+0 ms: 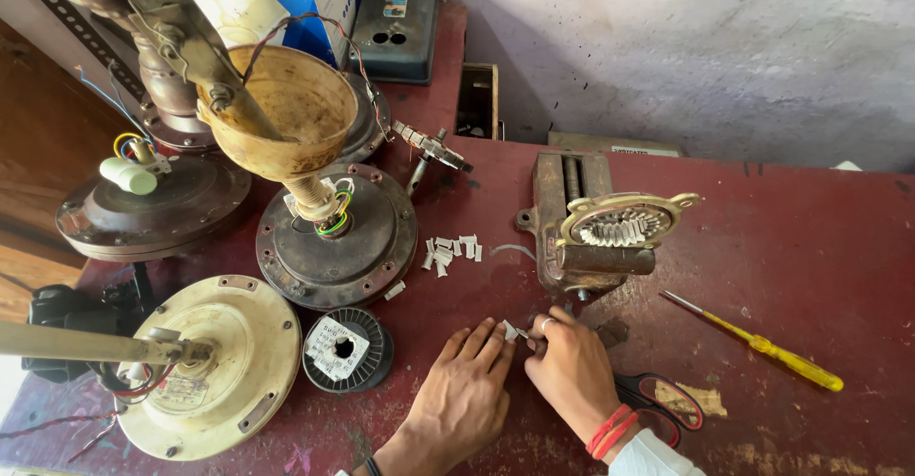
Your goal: The person repeatedly picks small white plastic pieces from a workbench, trims them with scissors, and inserts them into slots on a metal gear assembly held in a bench vise. The person occasionally adjusts the gear assembly and continues the cycle of cutting and inserting pieces.
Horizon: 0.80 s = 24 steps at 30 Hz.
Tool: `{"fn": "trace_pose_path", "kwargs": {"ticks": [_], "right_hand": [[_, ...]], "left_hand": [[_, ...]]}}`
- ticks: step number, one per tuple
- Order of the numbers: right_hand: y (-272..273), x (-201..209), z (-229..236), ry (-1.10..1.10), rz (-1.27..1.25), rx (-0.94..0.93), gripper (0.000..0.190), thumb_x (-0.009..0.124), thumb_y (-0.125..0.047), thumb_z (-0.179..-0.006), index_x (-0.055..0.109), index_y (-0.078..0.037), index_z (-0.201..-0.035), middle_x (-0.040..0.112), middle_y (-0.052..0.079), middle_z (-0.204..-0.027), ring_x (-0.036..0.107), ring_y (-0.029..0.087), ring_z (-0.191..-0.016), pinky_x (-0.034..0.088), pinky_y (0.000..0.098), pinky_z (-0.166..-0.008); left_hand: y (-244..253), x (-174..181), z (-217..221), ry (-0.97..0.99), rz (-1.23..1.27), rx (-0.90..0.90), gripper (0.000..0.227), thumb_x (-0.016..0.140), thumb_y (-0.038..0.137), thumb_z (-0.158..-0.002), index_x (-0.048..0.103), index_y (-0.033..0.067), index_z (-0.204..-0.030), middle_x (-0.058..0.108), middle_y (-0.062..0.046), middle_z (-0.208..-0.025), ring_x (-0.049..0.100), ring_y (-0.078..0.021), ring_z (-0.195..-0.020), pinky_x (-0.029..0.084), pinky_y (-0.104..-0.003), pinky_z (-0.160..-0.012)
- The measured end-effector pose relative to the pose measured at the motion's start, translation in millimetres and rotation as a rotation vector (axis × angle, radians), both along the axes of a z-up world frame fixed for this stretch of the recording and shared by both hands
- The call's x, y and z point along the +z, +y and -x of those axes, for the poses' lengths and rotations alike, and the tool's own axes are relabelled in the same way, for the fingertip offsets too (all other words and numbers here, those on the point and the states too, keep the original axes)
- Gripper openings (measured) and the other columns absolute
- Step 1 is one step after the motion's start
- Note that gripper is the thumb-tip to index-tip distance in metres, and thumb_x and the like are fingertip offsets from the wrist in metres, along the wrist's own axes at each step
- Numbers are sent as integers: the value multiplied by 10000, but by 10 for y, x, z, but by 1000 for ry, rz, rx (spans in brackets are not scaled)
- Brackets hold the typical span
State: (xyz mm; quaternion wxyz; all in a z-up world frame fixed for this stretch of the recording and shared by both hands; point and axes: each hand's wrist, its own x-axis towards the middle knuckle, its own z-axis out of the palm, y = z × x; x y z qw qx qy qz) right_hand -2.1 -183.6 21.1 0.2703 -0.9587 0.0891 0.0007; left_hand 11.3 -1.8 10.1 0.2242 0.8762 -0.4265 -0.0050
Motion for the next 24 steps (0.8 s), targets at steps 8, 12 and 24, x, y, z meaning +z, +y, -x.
{"fn": "trace_pose_path", "kwargs": {"ticks": [8, 12, 24], "right_hand": [[-61, 3, 87, -97, -76, 39, 87, 673, 0, -794, 629, -8, -870, 665, 139, -875, 690, 387, -759, 531, 484, -676], [-62, 8, 191, -75, -11, 140, 80, 672, -20, -825, 634, -24, -896, 626, 159, -917, 676, 407, -766, 519, 520, -674], [-39, 69, 104, 20, -52, 120, 120, 731, -96, -831, 669, 5, -852, 620, 114, -865, 677, 305, -644, 532, 431, -642]], "left_hand": [[24, -16, 37, 25, 103, 29, 614, 630, 195, -815, 574, -87, -1357, 542, -276, -1424, 428, -385, -1424, 280, -510, -1182], [26, -57, 79, 37, 107, 34, 615, 636, 195, -811, 568, -89, -1352, 538, -277, -1419, 421, -387, -1424, 278, -513, -1181], [3, -26, 71, 33, 128, 66, 605, 637, 170, -785, 592, -93, -1329, 571, -267, -1392, 441, -375, -1418, 300, -512, -1175]]}}
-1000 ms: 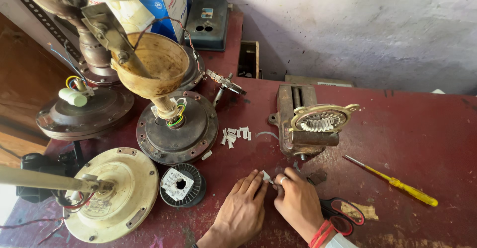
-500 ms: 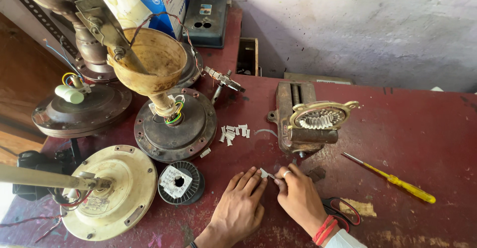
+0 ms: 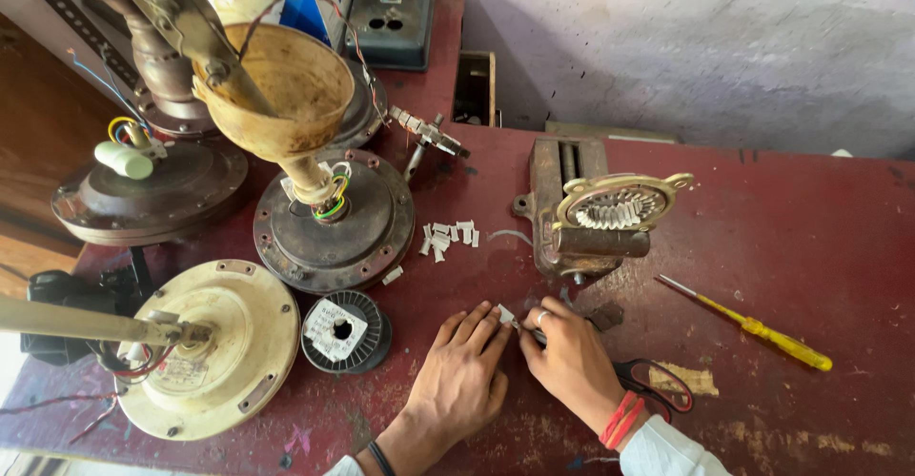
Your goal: The person repeatedly picks small white plastic pieces from a workbench, trims them with scissors, and inserts them into slots on a metal gear assembly held in a bench vise. The person occasionally adjusts the gear assembly and continues the cycle of cutting and inserting pieces.
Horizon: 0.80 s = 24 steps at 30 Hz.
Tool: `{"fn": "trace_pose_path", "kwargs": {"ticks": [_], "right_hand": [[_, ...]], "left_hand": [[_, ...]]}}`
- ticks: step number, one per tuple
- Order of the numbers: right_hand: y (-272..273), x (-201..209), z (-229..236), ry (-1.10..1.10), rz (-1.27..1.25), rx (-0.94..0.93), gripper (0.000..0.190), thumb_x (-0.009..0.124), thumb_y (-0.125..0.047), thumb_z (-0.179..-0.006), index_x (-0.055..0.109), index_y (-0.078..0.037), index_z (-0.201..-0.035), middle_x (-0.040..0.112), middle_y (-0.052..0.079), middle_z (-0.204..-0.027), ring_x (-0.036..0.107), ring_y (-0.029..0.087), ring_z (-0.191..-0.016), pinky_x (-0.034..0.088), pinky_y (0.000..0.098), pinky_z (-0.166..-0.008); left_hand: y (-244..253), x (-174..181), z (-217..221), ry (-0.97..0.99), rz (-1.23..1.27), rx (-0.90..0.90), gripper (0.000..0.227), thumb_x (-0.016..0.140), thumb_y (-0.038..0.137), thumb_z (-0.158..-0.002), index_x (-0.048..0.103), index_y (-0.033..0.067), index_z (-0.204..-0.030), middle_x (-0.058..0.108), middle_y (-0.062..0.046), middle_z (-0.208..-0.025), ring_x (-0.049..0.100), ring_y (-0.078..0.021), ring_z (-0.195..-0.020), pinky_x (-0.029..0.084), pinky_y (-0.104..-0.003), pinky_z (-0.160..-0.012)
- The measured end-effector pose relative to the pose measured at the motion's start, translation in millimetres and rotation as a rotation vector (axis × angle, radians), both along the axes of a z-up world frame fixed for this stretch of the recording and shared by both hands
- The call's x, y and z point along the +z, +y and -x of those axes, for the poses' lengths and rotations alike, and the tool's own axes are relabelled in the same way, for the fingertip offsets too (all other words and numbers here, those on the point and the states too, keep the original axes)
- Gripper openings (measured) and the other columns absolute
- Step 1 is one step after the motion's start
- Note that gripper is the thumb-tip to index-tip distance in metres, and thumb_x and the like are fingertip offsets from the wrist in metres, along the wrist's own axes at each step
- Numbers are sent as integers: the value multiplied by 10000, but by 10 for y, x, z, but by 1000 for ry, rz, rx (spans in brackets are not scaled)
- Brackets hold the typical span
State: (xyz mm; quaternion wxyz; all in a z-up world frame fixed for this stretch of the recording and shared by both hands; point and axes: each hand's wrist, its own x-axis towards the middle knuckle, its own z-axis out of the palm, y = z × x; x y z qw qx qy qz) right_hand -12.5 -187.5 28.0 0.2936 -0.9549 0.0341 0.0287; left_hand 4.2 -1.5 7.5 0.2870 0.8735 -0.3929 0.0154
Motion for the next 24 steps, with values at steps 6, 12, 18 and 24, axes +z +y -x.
{"fn": "trace_pose_path", "kwargs": {"ticks": [6, 12, 18, 24], "right_hand": [[-7, -52, -60, -32, -55, -20, 101, 720, -54, -807, 680, 37, -824, 645, 116, -815, 672, 272, -594, 532, 409, -605], [-3, -66, -79, -125, -94, -53, 90, 710, -42, -807, 675, 40, -811, 660, 149, -808, 677, 324, -637, 519, 423, -605], [-30, -52, -4, -197, -120, -3, 73, 708, -55, -816, 690, 10, -843, 656, 149, -822, 670, 349, -711, 515, 436, -632], [25, -100, 87, -264, 15, 4, 89, 714, -71, -799, 698, 4, -843, 658, 157, -856, 658, 401, -769, 515, 485, -686]], "left_hand": [[-22, -35, -29, -15, 3, 17, 576, 648, 184, -784, 621, -85, -1292, 591, -253, -1373, 467, -367, -1393, 328, -511, -1148], [-35, -41, -23, -35, 24, 26, 568, 653, 183, -775, 639, -73, -1281, 608, -235, -1361, 488, -355, -1383, 354, -501, -1139], [-15, -100, 3, -87, 96, 47, 528, 654, 172, -759, 671, -42, -1241, 627, -226, -1358, 513, -352, -1378, 368, -487, -1150], [-19, -126, 21, -88, 100, 66, 518, 655, 166, -749, 683, -38, -1224, 635, -219, -1350, 521, -342, -1374, 371, -478, -1153]]}}
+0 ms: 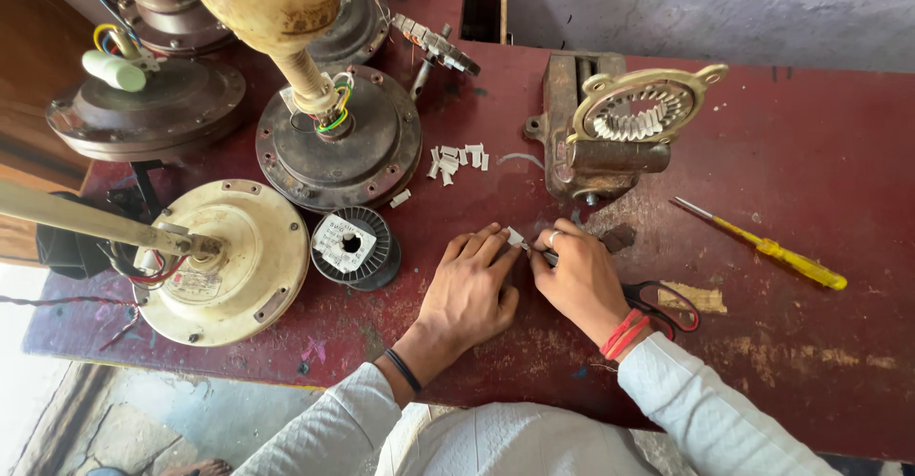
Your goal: The person repeatedly picks small white plastic pieces from a workbench, trims them with scissors, and inserts them into slots on a metal gear assembly held in a bench vise. The person occasionally adjusts the gear assembly and continues the cycle of cutting and inserting pieces.
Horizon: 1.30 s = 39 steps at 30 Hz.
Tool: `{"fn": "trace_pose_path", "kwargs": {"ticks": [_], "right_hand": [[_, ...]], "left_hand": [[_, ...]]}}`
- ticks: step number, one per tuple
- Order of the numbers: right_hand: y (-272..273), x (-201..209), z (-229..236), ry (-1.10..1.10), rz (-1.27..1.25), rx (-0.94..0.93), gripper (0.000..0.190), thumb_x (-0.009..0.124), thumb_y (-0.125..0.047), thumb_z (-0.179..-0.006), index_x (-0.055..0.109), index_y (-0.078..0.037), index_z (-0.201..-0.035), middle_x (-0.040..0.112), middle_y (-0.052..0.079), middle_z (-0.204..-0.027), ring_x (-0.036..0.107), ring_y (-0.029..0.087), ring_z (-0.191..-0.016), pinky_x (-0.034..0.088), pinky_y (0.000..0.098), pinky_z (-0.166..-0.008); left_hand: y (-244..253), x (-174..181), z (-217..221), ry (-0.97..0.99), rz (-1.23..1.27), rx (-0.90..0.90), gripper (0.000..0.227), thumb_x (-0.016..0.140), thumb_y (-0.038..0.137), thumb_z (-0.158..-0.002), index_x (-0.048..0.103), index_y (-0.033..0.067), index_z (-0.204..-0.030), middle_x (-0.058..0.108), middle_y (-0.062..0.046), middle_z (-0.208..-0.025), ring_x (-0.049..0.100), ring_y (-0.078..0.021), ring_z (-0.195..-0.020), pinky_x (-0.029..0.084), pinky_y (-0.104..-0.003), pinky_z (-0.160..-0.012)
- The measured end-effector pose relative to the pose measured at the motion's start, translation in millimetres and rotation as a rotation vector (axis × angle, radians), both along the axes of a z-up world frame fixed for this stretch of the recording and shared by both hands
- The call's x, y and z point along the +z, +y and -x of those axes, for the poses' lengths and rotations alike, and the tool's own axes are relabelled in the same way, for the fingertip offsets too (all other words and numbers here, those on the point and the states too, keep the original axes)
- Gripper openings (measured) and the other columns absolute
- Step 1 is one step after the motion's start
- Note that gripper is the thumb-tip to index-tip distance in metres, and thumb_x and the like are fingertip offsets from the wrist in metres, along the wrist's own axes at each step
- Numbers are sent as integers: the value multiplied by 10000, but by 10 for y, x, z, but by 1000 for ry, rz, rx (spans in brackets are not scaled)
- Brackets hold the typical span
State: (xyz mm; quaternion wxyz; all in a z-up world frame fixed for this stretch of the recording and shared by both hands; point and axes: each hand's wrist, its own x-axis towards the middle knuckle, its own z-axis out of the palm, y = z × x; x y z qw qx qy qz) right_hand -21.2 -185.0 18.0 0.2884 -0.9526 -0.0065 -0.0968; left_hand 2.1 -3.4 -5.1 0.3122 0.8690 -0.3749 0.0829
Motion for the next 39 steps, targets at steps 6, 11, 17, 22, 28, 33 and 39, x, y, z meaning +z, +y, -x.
{"fn": "trace_pose_path", "kwargs": {"ticks": [6, 11, 17, 22, 28, 33, 39], "right_hand": [[36, 9, -63, 13, -43, -86, 110, 723, -83, -807, 704, 19, -845, 688, 167, -827, 675, 377, -747, 529, 457, -702], [-20, 50, -140, 307, -186, -269, 131, 727, -153, -876, 726, -24, -894, 716, 162, -720, 695, 283, -611, 514, 411, -607], [-55, 27, -62, 153, -255, -188, 101, 734, -133, -853, 735, -36, -880, 736, 123, -694, 683, 229, -583, 504, 376, -573], [-99, 33, -25, 172, -320, -191, 104, 735, -136, -851, 724, -48, -905, 732, 121, -684, 682, 225, -574, 501, 377, -567], [-192, 74, -20, 185, -384, -131, 115, 736, -137, -848, 696, -30, -856, 716, 112, -678, 671, 221, -582, 495, 373, -571], [-246, 53, -18, 240, -409, -98, 145, 738, -151, -863, 689, -15, -850, 713, 114, -751, 675, 222, -621, 511, 366, -595], [-238, 14, -38, 239, -331, -78, 133, 737, -144, -866, 721, -21, -912, 728, 106, -843, 703, 243, -686, 539, 387, -645]], "left_hand": [[-16, 35, 19, -8, -35, 5, 530, 656, 174, -755, 670, -50, -1235, 627, -231, -1351, 515, -343, -1372, 360, -481, -1150], [-1, 20, 69, -12, -5, 17, 528, 659, 181, -751, 664, -47, -1227, 625, -236, -1346, 518, -351, -1373, 356, -480, -1158], [46, 54, 93, 120, 122, 87, 407, 702, 148, -825, 677, 3, -1204, 649, -196, -1335, 584, -341, -1267, 457, -429, -1093], [-38, 126, 100, 136, 96, 291, 372, 794, 244, -789, 709, 25, -1077, 687, -136, -1078, 628, -325, -1062, 491, -444, -912], [-245, 217, -49, 177, 62, 335, 204, 710, 87, -810, 790, 80, -998, 697, -89, -973, 633, -303, -1002, 507, -438, -892], [-271, 270, -172, 188, 108, 344, 263, 684, 37, -783, 779, 54, -1028, 693, -108, -991, 635, -317, -1012, 528, -434, -878], [-256, 293, -246, 366, 47, 336, 168, 724, 80, -795, 807, 92, -940, 697, -88, -946, 639, -294, -1001, 533, -421, -853]]}}
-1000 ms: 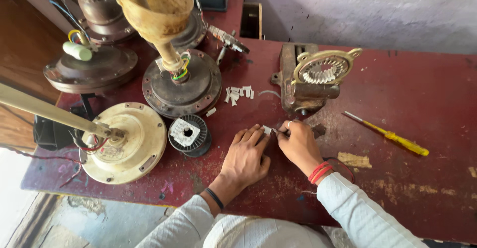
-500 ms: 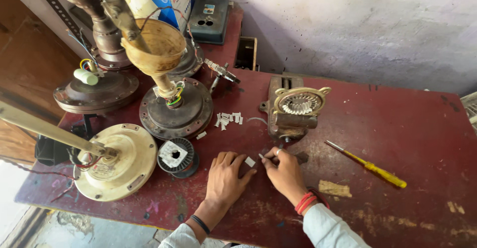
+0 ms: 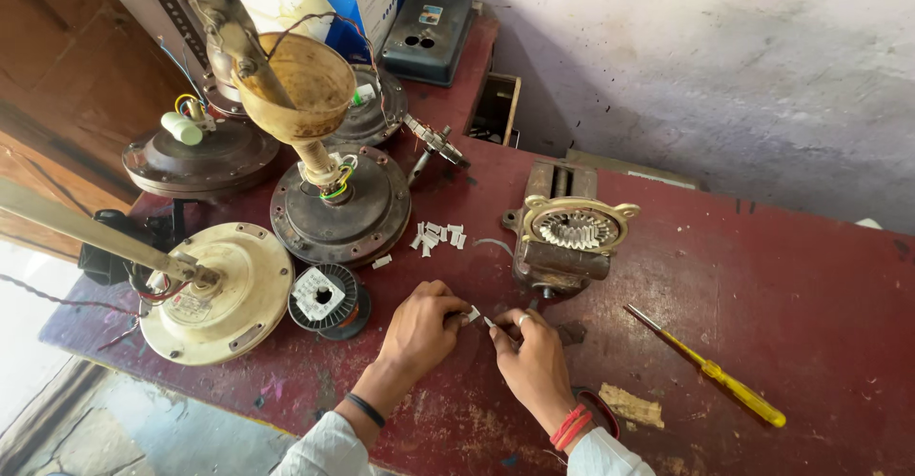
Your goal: The person repeatedly picks small white plastic pieces from a workbench, trims them with scissors, and inserts them into slots on a metal gear assembly held in a bench vise. The person occasionally adjusts the gear assembly and continues the cycle of cutting and inserting pieces.
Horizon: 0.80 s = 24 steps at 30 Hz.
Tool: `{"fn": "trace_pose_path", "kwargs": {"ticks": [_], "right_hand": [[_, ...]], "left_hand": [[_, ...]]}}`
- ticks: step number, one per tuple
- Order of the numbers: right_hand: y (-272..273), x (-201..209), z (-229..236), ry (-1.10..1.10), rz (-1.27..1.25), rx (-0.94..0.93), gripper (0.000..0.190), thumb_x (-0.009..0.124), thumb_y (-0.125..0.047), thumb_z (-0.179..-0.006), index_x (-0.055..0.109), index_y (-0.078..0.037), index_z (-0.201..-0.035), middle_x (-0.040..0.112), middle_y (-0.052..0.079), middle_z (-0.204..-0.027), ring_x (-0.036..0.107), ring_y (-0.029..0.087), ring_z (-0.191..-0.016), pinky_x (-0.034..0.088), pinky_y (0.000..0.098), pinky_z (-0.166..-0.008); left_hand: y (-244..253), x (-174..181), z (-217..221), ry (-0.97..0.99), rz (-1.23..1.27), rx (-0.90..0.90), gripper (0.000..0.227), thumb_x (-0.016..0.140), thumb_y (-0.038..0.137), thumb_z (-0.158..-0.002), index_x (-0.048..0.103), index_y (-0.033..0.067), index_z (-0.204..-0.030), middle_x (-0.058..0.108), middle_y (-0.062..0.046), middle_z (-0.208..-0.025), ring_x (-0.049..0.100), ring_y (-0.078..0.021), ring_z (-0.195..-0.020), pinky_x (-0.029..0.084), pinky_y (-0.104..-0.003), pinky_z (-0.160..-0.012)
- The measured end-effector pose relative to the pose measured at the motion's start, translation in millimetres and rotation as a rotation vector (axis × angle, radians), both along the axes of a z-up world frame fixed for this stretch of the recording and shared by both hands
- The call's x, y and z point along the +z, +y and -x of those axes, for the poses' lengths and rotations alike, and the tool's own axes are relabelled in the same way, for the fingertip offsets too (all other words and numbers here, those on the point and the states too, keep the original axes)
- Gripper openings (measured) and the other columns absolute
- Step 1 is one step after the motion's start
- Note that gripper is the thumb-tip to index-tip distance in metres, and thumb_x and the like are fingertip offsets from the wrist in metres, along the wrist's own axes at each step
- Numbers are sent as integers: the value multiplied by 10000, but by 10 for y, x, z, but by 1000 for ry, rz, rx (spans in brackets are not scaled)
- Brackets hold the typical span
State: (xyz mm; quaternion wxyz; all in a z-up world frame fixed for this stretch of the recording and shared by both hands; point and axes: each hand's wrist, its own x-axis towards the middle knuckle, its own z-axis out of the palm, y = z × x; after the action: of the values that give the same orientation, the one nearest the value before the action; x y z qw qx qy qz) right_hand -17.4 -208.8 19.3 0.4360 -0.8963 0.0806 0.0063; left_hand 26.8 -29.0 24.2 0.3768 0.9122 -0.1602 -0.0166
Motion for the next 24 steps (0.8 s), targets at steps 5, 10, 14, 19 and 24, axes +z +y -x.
{"fn": "trace_pose_path", "kwargs": {"ticks": [5, 10, 14, 19, 24], "right_hand": [[37, 44, -3, -48, 101, 40, 147, 765, -151, -841, 784, -50, -946, 725, 126, -856, 710, 310, -743, 546, 414, -675], [100, 163, -138, -222, 201, 115, 164, 679, -52, -855, 770, -51, -992, 693, 129, -884, 684, 369, -775, 543, 453, -672], [171, 192, -193, -235, 373, 190, 156, 688, -18, -827, 776, -51, -951, 661, 109, -897, 664, 325, -828, 527, 450, -750], [177, 128, -279, -303, 439, 235, 227, 685, 32, -775, 775, -37, -971, 644, 87, -887, 640, 281, -880, 524, 424, -800], [182, 45, -323, -327, 430, 244, 249, 696, 29, -774, 787, -44, -994, 619, 100, -880, 640, 278, -869, 524, 427, -778]], "left_hand": [[145, 9, -241, -22, 22, -50, 132, 720, 91, -824, 804, 76, -923, 713, -123, -920, 684, -321, -946, 551, -433, -815], [171, 20, -557, 368, -5, 6, 203, 732, 281, -866, 768, 96, -942, 761, -163, -830, 764, -329, -797, 591, -434, -768], [107, -73, -759, 250, -134, -117, 367, 814, 390, -803, 746, 34, -864, 739, -179, -857, 724, -362, -877, 563, -460, -797], [33, -216, -874, 277, -200, -121, 464, 853, 468, -761, 754, 28, -866, 727, -205, -916, 711, -376, -935, 559, -458, -826], [-29, -231, -927, 260, -330, -69, 520, 898, 503, -677, 760, 67, -926, 748, -183, -974, 720, -339, -972, 573, -440, -849]]}}
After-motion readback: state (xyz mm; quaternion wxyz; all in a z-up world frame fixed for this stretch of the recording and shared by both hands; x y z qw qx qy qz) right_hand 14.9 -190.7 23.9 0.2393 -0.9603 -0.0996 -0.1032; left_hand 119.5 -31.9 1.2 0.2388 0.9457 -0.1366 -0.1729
